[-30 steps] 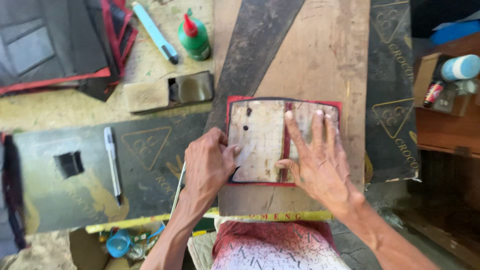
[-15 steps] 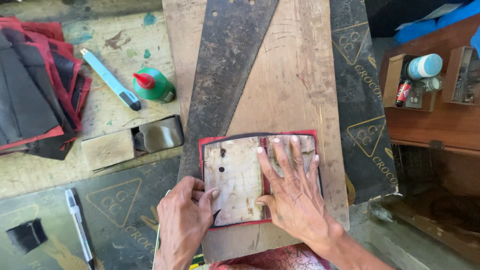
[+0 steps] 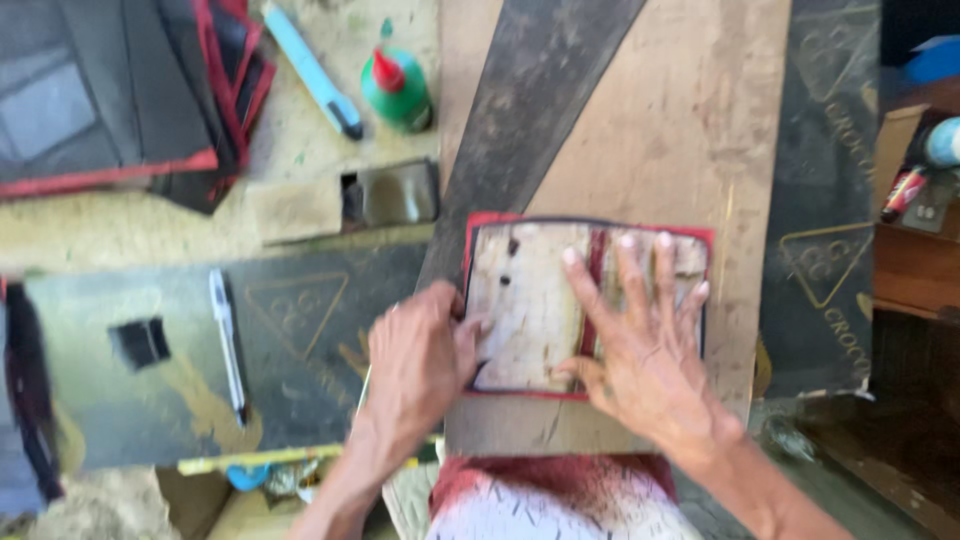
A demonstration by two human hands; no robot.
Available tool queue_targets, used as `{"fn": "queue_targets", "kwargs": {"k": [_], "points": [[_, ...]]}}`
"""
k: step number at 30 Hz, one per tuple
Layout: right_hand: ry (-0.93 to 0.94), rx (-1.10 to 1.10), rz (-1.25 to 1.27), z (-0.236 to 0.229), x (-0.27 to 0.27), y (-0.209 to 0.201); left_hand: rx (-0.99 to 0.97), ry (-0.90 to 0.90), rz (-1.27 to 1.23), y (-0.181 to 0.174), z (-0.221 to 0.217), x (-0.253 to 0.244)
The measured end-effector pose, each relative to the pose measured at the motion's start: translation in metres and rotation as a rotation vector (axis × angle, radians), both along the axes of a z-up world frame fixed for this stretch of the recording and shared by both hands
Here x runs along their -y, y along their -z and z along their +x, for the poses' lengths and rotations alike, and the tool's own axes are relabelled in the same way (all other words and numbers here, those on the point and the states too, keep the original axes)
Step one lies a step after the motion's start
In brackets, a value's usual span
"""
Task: The person uses a utility knife and a metal ruler to cut a black material with red edges on a wooden workbench. They then place a wooden template on the material, trace its outline with a pen, and continue cutting along the traced lines.
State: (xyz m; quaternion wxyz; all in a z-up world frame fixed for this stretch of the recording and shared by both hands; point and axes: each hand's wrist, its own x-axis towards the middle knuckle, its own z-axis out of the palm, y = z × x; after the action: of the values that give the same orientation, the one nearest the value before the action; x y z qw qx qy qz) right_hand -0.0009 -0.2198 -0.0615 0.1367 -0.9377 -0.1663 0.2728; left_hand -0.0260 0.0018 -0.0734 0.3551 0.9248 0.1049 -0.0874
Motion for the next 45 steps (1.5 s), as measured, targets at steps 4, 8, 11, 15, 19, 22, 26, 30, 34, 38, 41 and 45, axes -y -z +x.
{"fn": "queue_targets", "kwargs": {"k": [4, 8, 11, 15, 19, 22, 26, 30, 34, 38, 41, 45], "points": [[-0.028, 0.056, -0.005, -0.01, 0.004, 0.004, 0.193, -0.053, 0.113, -0.022, -0.006, -0.03], [-0.036, 0.076, 0.005, -0.013, 0.005, 0.004, 0.443, -0.049, 0.016, -0.026, -0.029, -0.006], [-0.037, 0.069, -0.002, -0.014, 0.005, 0.004, 0.372, 0.072, -0.1, -0.01, -0.052, 0.042], [-0.051, 0.089, -0.03, -0.015, 0.008, 0.005, 0.383, 0.21, -0.048, 0.018, -0.074, 0.072], [-0.052, 0.107, -0.041, -0.017, 0.01, 0.008, 0.347, 0.192, 0.012, 0.037, -0.075, 0.08], [-0.041, 0.132, -0.004, -0.021, 0.009, 0.011, 0.323, 0.203, 0.035, 0.037, -0.076, 0.078], [0.006, 0.202, 0.05, -0.036, 0.007, 0.02, 0.326, 0.241, 0.087, 0.034, -0.073, 0.07], [0.06, 0.267, 0.142, -0.052, 0.009, 0.036, 0.35, 0.231, 0.079, 0.037, -0.069, 0.072], [0.063, 0.334, 0.168, -0.055, 0.015, 0.041, 0.358, 0.24, 0.123, 0.039, -0.069, 0.073], [0.095, 0.415, 0.183, -0.056, 0.014, 0.043, 0.311, 0.263, 0.134, 0.032, -0.064, 0.066], [0.134, 0.405, 0.242, -0.058, 0.017, 0.047, 0.308, 0.304, 0.184, 0.024, -0.055, 0.051], [0.215, 0.347, 0.351, -0.051, 0.034, 0.053, 0.23, 0.341, 0.165, 0.014, -0.042, 0.034]]}}
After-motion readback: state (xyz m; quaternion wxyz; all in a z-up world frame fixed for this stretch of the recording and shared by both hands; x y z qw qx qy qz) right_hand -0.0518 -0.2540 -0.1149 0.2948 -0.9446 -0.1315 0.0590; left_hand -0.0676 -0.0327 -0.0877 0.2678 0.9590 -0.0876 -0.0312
